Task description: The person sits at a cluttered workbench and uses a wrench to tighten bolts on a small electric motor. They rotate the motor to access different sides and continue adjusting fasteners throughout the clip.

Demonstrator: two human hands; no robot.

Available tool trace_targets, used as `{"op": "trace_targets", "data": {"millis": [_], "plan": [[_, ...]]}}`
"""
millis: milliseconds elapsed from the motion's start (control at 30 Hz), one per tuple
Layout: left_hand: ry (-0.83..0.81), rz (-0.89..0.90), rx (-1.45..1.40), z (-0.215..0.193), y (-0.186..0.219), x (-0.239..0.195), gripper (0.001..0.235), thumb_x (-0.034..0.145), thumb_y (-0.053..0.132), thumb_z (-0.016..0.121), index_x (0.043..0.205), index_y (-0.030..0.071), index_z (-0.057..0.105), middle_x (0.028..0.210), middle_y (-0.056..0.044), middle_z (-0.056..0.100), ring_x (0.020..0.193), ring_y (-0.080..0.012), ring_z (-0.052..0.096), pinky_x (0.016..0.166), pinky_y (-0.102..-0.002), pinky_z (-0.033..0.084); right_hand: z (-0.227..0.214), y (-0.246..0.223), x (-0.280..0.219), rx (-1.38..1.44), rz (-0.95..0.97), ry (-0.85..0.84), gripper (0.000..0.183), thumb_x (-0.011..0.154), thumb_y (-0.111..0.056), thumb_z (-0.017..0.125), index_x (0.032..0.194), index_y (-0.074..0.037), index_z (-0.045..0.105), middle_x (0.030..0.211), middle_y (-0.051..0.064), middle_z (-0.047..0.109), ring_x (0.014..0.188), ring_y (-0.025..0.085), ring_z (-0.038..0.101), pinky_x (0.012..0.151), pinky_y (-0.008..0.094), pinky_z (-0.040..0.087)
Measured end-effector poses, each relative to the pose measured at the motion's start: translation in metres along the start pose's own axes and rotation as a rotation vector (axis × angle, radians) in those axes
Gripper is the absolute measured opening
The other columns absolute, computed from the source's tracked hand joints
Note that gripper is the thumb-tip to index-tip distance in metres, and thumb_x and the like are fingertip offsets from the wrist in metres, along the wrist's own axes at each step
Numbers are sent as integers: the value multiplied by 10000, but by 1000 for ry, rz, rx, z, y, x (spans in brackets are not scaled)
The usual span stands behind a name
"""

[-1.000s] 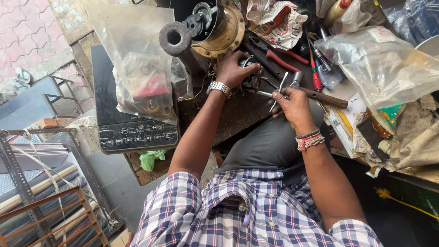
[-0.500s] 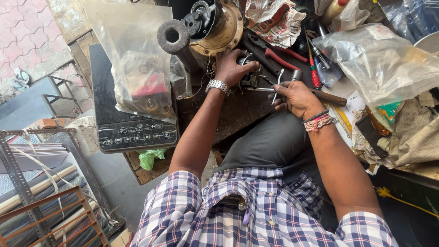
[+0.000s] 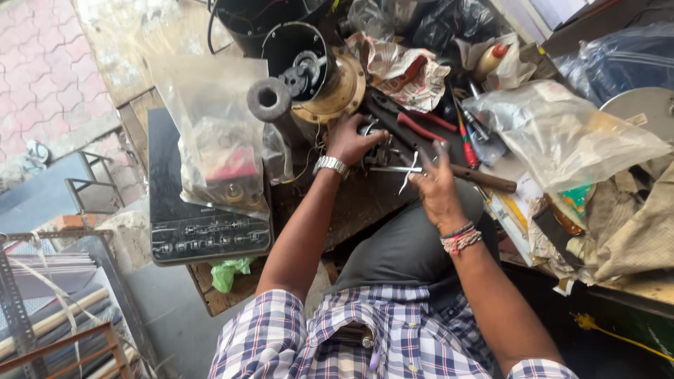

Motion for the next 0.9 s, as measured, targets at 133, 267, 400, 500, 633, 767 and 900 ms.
{"op": "trace_targets", "data": {"millis": [133, 267, 400, 500, 633, 767, 900], "plan": [[-25, -61, 2, 2, -1, -2, 822, 619, 727, 737, 1196, 142, 741, 1362, -139, 583, 1304, -341, 506, 1087, -536, 375, -2, 15, -1, 10, 226, 21, 589, 910, 63, 605, 1461, -50, 432, 1200, 135, 651, 1036, 229, 675, 838, 355, 628], [-10, -57, 63, -1, 2, -3, 795, 620, 731, 744, 1186, 174, 752, 1385, -120, 562, 1341, -369, 437, 1086, -565, 353, 3, 10, -4, -264, 395, -107, 365, 936, 18, 627, 1296, -14, 572, 1088, 102, 698, 932, 242, 725, 775, 386, 632], [-26, -71, 71, -2, 4, -3, 792, 618, 738, 737, 1188, 188, 754, 1395, -107, 561, 1349, -368, 433, 1095, -576, 347, 26, -21, -16, -1739, -442, -146, 270, 981, -75, 673, 1244, -134, 689, 1074, 70, 735, 944, 271, 687, 833, 407, 584], [-20, -63, 71, -2, 4, -2, 800, 612, 742, 743, 1186, 186, 753, 1411, -122, 535, 1344, -388, 417, 1070, -585, 351, 43, -31, -23, -1637, -676, -151, 350, 899, 15, 658, 1192, -164, 729, 1091, 58, 721, 1072, 276, 669, 955, 390, 563], [-8, -50, 57, -2, 2, -2, 793, 605, 737, 741, 1180, 192, 762, 1401, -129, 543, 1335, -394, 424, 1084, -573, 359, 41, -34, -20, -1272, -536, -336, 404, 809, -8, 677, 1187, -143, 724, 1278, 152, 656, 1267, 329, 576, 1080, 428, 476], [-8, -54, 51, -1, 1, -1, 809, 617, 745, 732, 1189, 173, 747, 1391, -124, 556, 1338, -378, 439, 1082, -582, 355, 25, -27, -19, -932, -386, -453, 548, 851, 27, 709, 1375, -105, 619, 1590, 243, 353, 1506, 399, 298, 1191, 488, 287], [-13, -70, 59, 0, 1, -5, 802, 628, 739, 735, 1184, 161, 750, 1388, -129, 557, 1340, -379, 440, 1083, -583, 355, 20, -3, -12, -538, -348, -153, 861, 858, 170, 549, 1616, -159, 306, 1753, 196, 15, 1612, 361, 152, 1261, 437, 317]]}}
Point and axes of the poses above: each hand's wrist, its own x-axis towards the middle knuckle, its own z-axis out of the palm, y = z × x, the point moved 3 cm from there along x, towards the middle knuckle
